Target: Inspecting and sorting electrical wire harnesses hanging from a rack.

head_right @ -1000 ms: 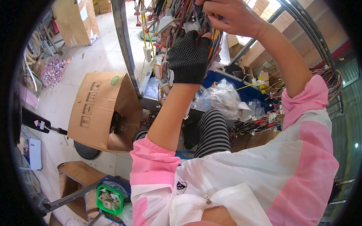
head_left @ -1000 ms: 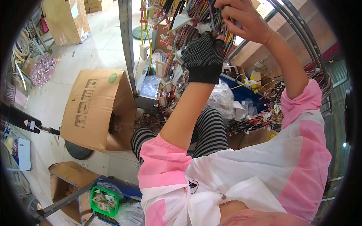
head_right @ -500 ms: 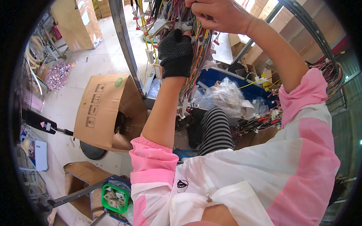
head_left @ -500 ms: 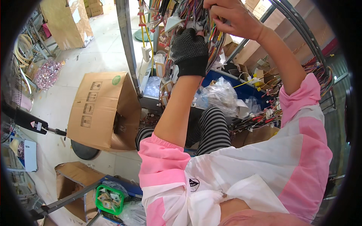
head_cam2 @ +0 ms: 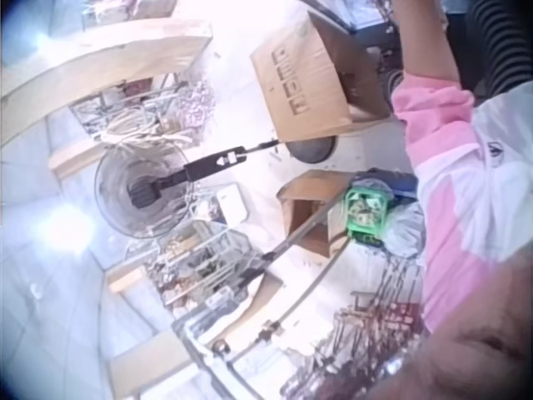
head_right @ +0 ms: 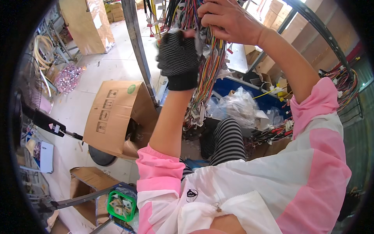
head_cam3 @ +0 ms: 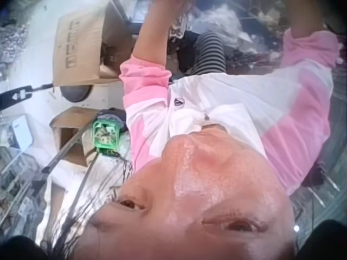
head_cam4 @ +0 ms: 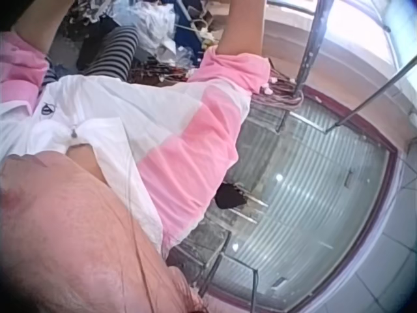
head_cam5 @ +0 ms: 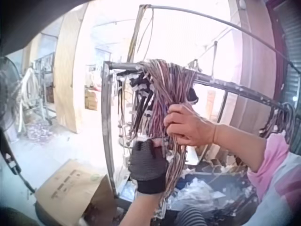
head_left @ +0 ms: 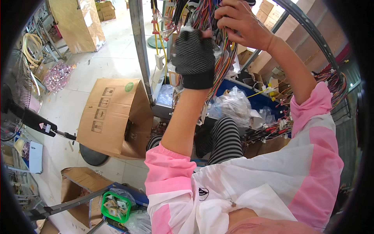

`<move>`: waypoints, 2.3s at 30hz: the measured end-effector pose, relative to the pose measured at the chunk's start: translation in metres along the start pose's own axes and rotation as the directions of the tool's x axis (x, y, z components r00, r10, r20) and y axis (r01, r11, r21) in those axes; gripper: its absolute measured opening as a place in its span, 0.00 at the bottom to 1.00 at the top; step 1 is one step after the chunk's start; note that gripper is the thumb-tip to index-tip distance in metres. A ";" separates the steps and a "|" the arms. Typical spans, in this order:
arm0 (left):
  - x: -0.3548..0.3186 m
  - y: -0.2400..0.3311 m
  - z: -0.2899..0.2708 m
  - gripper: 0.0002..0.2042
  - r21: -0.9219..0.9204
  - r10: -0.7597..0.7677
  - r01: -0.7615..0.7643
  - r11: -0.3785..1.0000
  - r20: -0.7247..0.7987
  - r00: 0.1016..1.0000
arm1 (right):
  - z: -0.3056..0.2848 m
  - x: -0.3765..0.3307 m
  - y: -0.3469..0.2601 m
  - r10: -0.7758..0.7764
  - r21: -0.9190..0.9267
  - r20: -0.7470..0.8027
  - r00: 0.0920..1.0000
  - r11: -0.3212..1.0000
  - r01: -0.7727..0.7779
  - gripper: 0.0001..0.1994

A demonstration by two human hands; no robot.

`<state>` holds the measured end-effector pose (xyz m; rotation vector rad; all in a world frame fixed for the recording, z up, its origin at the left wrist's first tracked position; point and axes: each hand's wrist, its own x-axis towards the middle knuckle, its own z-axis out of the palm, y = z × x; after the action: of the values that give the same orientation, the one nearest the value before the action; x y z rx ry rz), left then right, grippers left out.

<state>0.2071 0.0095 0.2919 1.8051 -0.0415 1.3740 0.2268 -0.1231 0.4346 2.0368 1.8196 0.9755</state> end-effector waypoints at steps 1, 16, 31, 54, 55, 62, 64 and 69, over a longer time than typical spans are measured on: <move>0.011 -0.006 -0.001 0.16 0.000 0.023 -0.023 1.000 -0.093 0.995 | -0.001 0.001 -0.001 0.002 0.003 0.005 1.000 1.000 -0.002 0.11; 0.090 -0.044 -0.011 0.16 -0.071 -0.029 0.068 0.995 0.451 0.892 | 0.006 0.005 -0.006 0.083 -0.024 0.047 0.995 0.996 -0.082 0.19; 0.089 -0.044 -0.006 0.12 -0.534 -0.301 0.807 0.251 0.749 0.590 | 0.011 0.000 -0.004 0.084 0.006 -0.035 0.996 0.996 -0.084 0.15; 0.088 -0.059 -0.006 0.12 -0.347 -0.226 0.573 0.742 0.676 0.702 | 0.020 -0.004 0.000 0.022 -0.036 -0.138 0.990 0.999 -0.027 0.10; 0.087 -0.062 -0.002 0.12 -0.347 -0.229 0.562 0.751 0.661 0.714 | 0.021 -0.005 -0.001 0.028 -0.020 -0.136 0.990 0.999 -0.031 0.10; 0.091 -0.050 0.000 0.15 -0.371 -0.275 0.636 0.676 0.673 0.686 | 0.030 0.001 -0.012 0.068 -0.008 -0.217 0.974 0.997 -0.071 0.10; 0.098 -0.056 -0.006 0.15 -0.354 -0.215 0.546 0.759 0.655 0.724 | 0.031 0.002 -0.016 0.064 -0.018 -0.235 0.970 0.997 -0.070 0.12; 0.101 -0.052 -0.022 0.16 -0.317 -0.227 0.585 0.747 0.705 0.672 | 0.037 -0.032 -0.036 0.099 -0.023 -0.409 0.907 0.993 -0.119 0.09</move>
<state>0.2557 0.1010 0.3432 1.5726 -0.3028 0.3085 0.2213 -0.1377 0.3759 2.0390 1.8583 1.5611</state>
